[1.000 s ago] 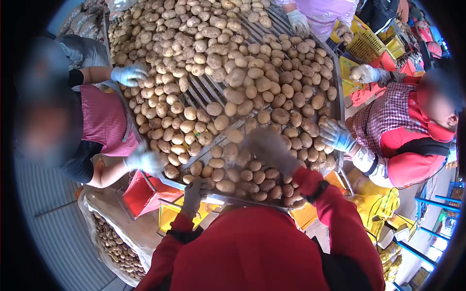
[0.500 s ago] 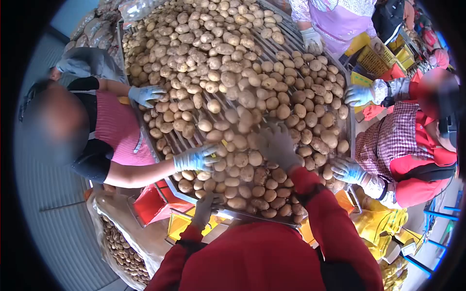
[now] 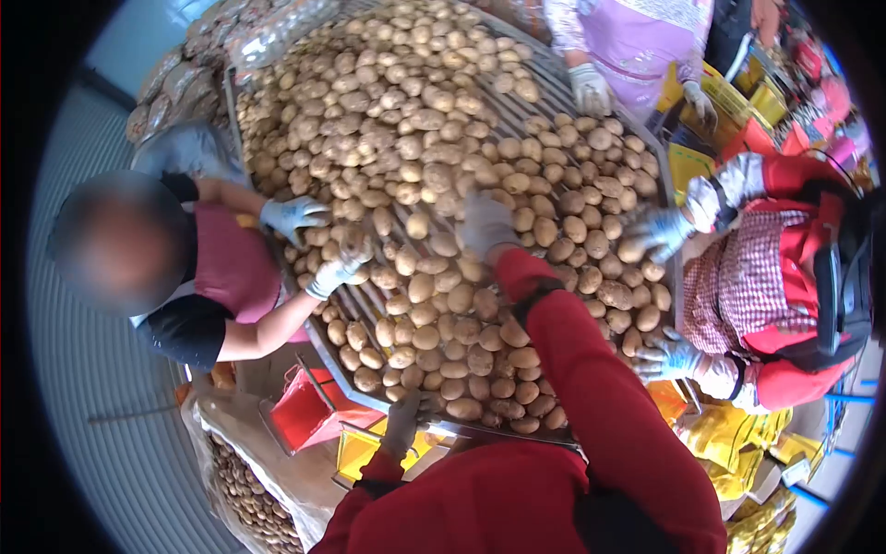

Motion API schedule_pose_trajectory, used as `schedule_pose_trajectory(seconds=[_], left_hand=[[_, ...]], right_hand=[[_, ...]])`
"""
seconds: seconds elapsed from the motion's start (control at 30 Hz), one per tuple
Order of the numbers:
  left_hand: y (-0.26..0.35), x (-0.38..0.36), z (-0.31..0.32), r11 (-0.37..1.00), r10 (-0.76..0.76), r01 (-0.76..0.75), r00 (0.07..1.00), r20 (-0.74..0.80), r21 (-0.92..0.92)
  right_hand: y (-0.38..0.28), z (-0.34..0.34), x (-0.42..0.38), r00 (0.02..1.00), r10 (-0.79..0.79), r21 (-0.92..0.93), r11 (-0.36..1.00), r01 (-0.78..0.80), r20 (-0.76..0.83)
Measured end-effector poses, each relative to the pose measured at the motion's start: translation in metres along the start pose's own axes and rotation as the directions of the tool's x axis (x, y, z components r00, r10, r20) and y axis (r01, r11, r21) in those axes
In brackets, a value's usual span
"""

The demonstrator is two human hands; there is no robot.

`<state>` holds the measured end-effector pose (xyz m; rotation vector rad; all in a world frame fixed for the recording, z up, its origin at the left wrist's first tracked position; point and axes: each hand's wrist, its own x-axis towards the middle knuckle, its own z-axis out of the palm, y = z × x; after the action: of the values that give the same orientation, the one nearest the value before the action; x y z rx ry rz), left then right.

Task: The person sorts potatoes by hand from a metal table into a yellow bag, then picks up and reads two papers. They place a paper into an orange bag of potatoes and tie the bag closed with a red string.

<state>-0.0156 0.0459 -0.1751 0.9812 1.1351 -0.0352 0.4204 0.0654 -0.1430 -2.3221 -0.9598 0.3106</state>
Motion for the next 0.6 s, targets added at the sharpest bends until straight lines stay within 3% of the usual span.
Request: schedule_pose_trajectory(seconds=[0.07, 0.13, 0.17, 0.23, 0.3, 0.4, 0.43, 0.5, 0.57, 0.6], left_hand=[[0.000, -0.003, 0.003, 1.000, 0.027, -0.027, 0.999, -0.017, -0.003], [-0.003, -0.001, -0.003, 1.000, -0.002, 0.003, 1.000, -0.021, 0.016], [0.000, -0.004, 0.002, 0.996, 0.089, -0.088, 0.996, 0.027, -0.018], [0.019, -0.011, 0.016, 0.975, 0.223, -0.219, 0.967, 0.122, -0.045], [0.070, -0.034, 0.046, 0.947, 0.313, -0.321, 0.923, 0.225, -0.003], [0.147, -0.089, 0.099, 0.831, 0.397, -0.500, 0.841, 0.368, 0.245], [0.151, -0.094, 0.103, 0.785, 0.395, -0.528, 0.829, 0.396, 0.324], [0.157, -0.101, 0.106, 0.667, 0.380, -0.579, 0.806, 0.454, 0.469], [0.151, -0.111, 0.102, 0.668, 0.363, -0.575, 0.805, 0.469, 0.471], [0.146, -0.117, 0.099, 0.672, 0.352, -0.570, 0.808, 0.473, 0.474]], right_hand=[[0.000, -0.033, -0.023, 0.991, -0.062, 0.346, 0.938, 0.017, 0.119], [0.003, -0.023, -0.056, 0.992, -0.097, 0.620, 0.784, 0.029, 0.075], [-0.025, -0.059, -0.092, 0.969, -0.155, 0.828, 0.555, -0.076, 0.193], [-0.053, -0.089, -0.150, 0.931, -0.206, 0.912, 0.346, -0.220, 0.302], [-0.047, -0.077, -0.193, 0.931, -0.153, 0.850, 0.477, -0.224, 0.331], [-0.084, -0.115, -0.235, 0.889, -0.183, 0.839, 0.452, -0.302, 0.419], [-0.084, -0.103, -0.250, 0.946, -0.160, 0.731, 0.674, -0.102, 0.281], [-0.085, -0.106, -0.267, 0.926, -0.131, 0.767, 0.607, -0.208, 0.354], [-0.084, -0.103, -0.275, 0.949, -0.272, 0.746, 0.663, 0.067, 0.157], [-0.080, -0.091, -0.279, 0.894, -0.445, 0.619, 0.688, 0.378, -0.051]])
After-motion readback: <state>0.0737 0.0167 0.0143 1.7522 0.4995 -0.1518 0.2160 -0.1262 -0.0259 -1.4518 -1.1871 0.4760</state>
